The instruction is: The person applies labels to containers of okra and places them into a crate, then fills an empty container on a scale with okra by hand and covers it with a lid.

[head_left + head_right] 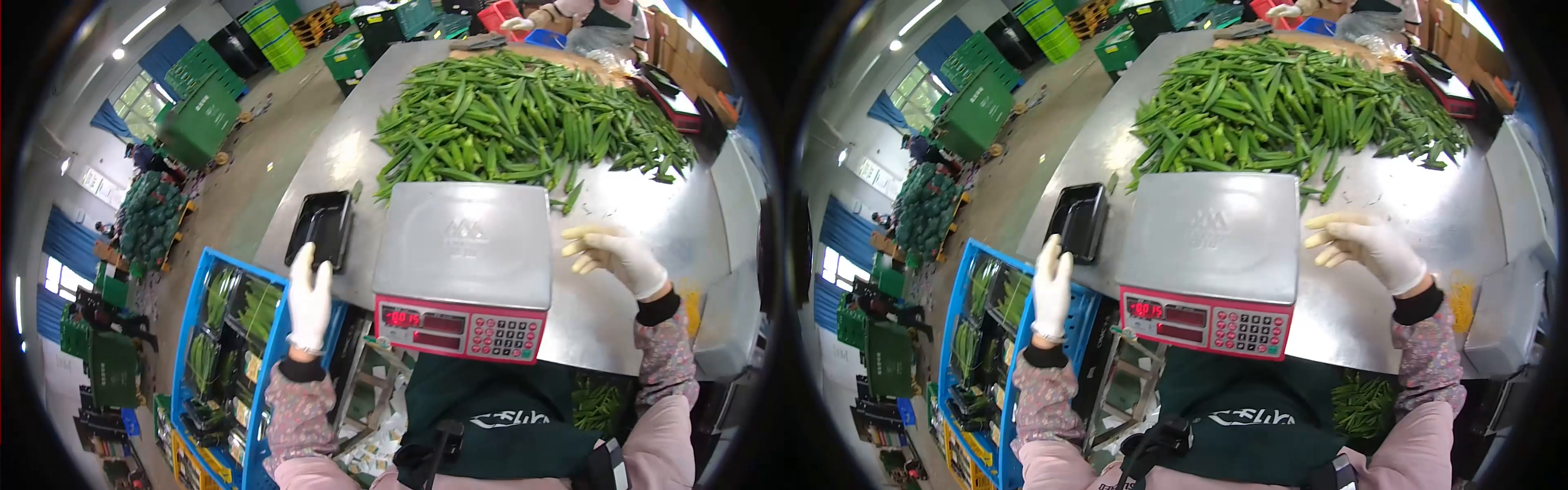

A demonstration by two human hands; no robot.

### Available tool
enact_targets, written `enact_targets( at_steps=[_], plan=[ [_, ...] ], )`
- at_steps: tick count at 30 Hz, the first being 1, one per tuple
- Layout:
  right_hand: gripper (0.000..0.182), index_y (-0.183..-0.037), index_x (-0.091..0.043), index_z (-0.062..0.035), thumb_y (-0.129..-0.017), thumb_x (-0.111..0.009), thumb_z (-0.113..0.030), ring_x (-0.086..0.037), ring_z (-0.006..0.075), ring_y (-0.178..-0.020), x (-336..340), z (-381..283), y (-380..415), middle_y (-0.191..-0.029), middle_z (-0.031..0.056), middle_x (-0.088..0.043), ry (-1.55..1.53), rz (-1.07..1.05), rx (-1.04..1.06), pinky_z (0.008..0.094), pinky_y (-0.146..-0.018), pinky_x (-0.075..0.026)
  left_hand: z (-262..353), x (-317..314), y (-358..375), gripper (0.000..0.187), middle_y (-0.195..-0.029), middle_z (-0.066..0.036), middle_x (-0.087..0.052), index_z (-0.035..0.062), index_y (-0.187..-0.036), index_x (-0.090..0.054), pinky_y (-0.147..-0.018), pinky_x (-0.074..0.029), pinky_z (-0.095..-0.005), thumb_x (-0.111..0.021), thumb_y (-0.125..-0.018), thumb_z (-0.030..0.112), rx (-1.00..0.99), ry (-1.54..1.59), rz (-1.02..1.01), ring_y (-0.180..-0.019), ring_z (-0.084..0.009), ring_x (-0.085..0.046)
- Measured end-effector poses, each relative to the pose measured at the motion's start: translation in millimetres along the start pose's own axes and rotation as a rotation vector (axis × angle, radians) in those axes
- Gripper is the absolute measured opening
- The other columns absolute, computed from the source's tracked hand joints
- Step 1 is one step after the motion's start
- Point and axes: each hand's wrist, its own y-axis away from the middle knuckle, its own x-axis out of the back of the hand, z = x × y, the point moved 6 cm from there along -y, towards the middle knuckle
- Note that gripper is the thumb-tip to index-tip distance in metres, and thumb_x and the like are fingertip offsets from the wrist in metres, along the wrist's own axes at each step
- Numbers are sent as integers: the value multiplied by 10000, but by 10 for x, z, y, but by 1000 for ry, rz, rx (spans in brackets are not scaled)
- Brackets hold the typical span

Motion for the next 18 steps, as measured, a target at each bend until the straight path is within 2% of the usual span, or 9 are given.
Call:
enact_targets(
  at_steps=[3,4,6,8,9,13,15,16,18],
  plan=[
    [398,-1309,-570,67,-1030,-477,-201,-693,167,-889,79,126,-68,-1111,142,-694,-76,0,-29,285,-846,-553,-322,-630,-421,545,-1404,-277,-514,-86,-1366,-499,-1121,-367,-418,-524,-1019,333,11,-202,-27,-1316,-402,-481],
    [398,-1309,-570,67,-1030,-477,-201,-693,167,-889,159,164,-86,-1111,142,-694,-74,22,-19,285,-846,-553,-450,-747,-549,546,-1297,-298,-584,-88,-1322,-543,-1035,-448,-449,-513,-1009,359,-34,-367,49,-1209,-427,-563],
    [404,-1303,-572,63,-1022,-500,-219,-695,158,-874,347,224,-87,-1098,128,-698,-39,103,0,277,-835,-552,-679,-863,-747,481,-1105,-271,-673,-19,-1223,-647,-892,-517,-490,-513,-988,379,193,-541,-11,-1033,-433,-647],
    [391,-1283,-586,58,-1012,-516,-216,-692,162,-870,536,216,-73,-1074,119,-699,40,205,-2,278,-821,-551,-767,-874,-790,391,-947,-220,-706,65,-1096,-730,-780,-537,-509,-535,-964,377,196,-598,-44,-887,-416,-681],
    [379,-1263,-600,52,-1001,-532,-213,-688,165,-866,642,218,-81,-1049,110,-699,118,285,-17,279,-807,-550,-850,-835,-776,330,-905,-195,-711,105,-1016,-756,-766,-537,-502,-564,-950,364,186,-568,66,-864,-399,-687],
    [382,-1259,-613,30,-988,-561,-233,-682,149,-874,956,162,-445,-1043,95,-698,290,387,-7,282,-789,-548,-944,-776,-765,312,-868,-200,-706,88,-967,-756,-735,-534,-493,-590,-943,352,243,-502,99,-832,-402,-683],
    [402,-1201,-640,40,-944,-625,-269,-698,158,-861,881,-119,-798,-1052,125,-706,628,368,110,277,-757,-555,-923,-787,-765,312,-863,-204,-703,84,-954,-748,-725,-532,-495,-581,-953,347,171,-557,124,-821,-406,-680],
    [402,-1201,-640,40,-944,-625,-269,-698,158,-861,821,-144,-1020,-1052,125,-706,631,353,112,277,-757,-555,-940,-777,-755,312,-863,-204,-703,84,-954,-748,-725,-532,-495,-581,-953,347,184,-563,132,-821,-406,-680],
    [393,-1137,-668,30,-898,-655,-281,-698,233,-881,603,-367,-1451,-1019,158,-701,763,449,481,351,-790,-555,-965,-758,-763,306,-849,-211,-697,81,-935,-737,-717,-527,-503,-572,-963,337,193,-530,143,-806,-413,-675]
  ],
)
